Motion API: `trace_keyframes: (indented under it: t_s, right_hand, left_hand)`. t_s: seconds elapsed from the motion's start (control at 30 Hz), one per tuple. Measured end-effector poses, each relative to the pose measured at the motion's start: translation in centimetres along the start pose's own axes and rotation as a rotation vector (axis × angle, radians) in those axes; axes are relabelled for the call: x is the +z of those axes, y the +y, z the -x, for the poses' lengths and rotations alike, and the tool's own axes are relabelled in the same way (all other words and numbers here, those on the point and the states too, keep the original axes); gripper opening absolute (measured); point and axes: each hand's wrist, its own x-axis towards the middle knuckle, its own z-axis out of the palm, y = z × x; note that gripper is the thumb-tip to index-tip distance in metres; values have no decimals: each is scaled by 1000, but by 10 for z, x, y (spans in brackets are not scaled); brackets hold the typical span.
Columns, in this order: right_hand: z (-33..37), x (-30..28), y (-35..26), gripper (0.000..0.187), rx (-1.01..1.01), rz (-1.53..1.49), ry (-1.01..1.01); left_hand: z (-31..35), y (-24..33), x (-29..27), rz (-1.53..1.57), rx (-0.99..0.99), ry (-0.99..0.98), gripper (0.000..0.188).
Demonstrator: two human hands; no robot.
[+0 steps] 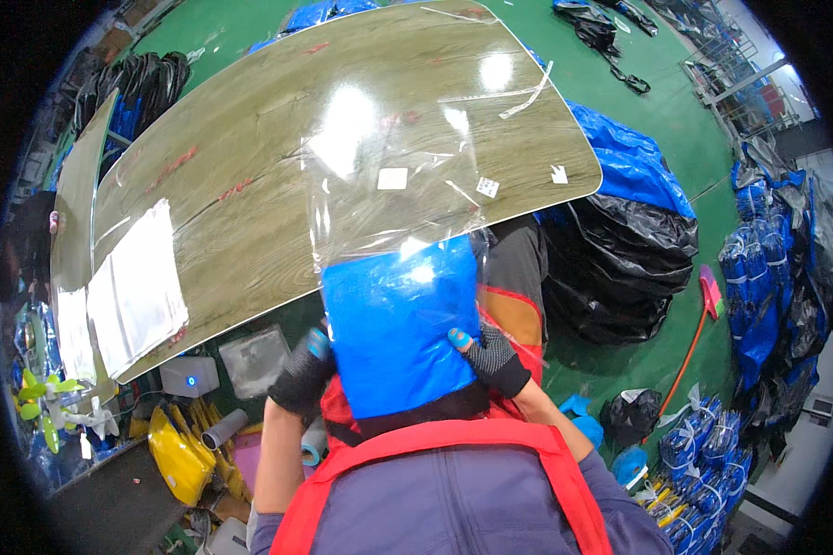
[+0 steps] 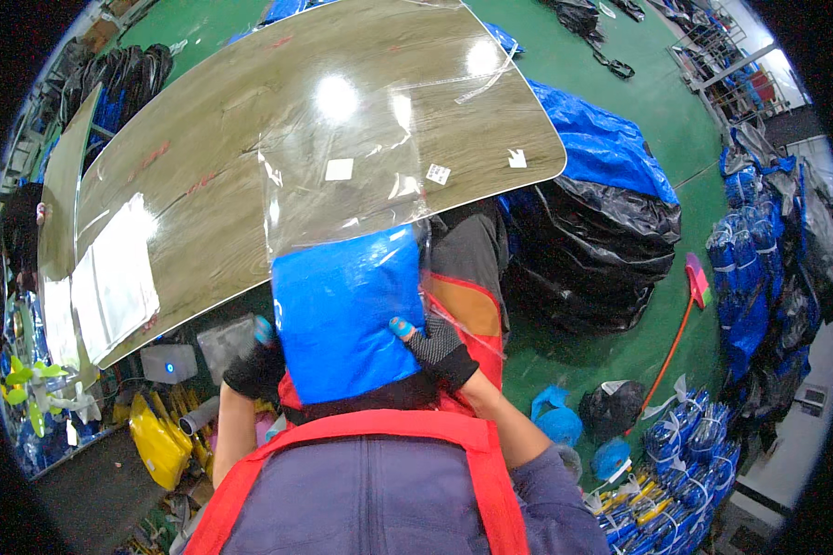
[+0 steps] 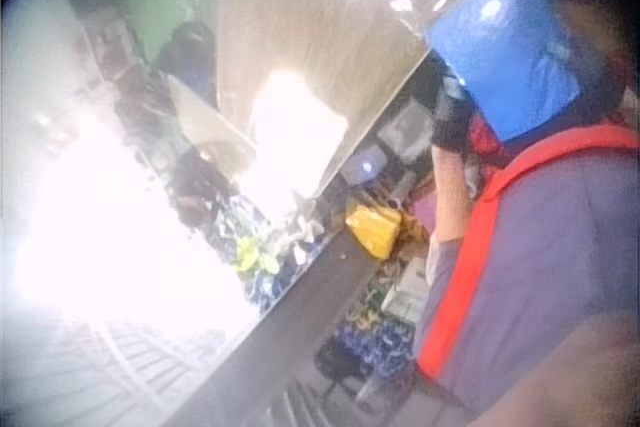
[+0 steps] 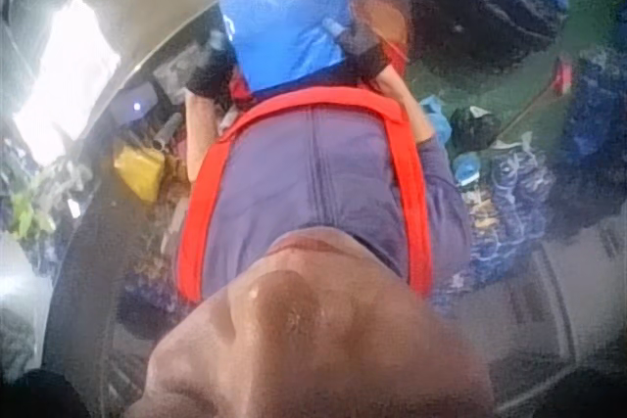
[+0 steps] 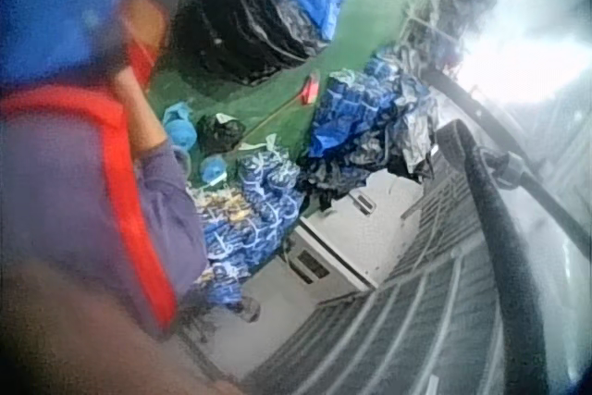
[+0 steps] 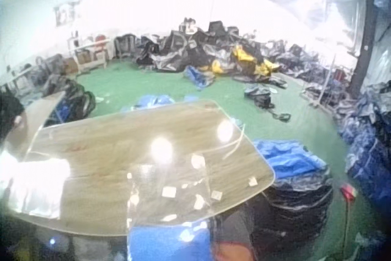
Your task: The person repeatedly folds a blue and black soft bag, places it into a clear plastic bag, and seals the bag. The person repeats this folding and bagging cycle multiple times on a workbench.
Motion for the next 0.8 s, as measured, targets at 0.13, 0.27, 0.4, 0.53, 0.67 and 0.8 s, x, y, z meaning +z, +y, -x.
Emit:
trace_keyframes:
  t_s: [0.13,0.27,0.4,0.53,0.67,0.8]
  right_hand:
    - [-6,-18,-18,68,161,-101,-277]
    - [-24,-30,-11,90,-11,-283,-281]
    - [15,-12,16,96,122,-458,-322]
    - [45,-4,17,96,12,-303,-290]
    - [2,-23,-17,78,-58,-274,-45]
    - [-15,-4,-29,74,67,-359,-276]
  left_hand:
    - [-4,10,20,-297,161,103,75]
    - [26,-19,27,-452,125,129,83]
    - [64,-47,8,-379,94,30,90]
    - [59,-57,8,-642,208,143,98]
    - [32,-23,10,-619,-142,-19,95]
    - [11,8,0,6,-28,16,100]
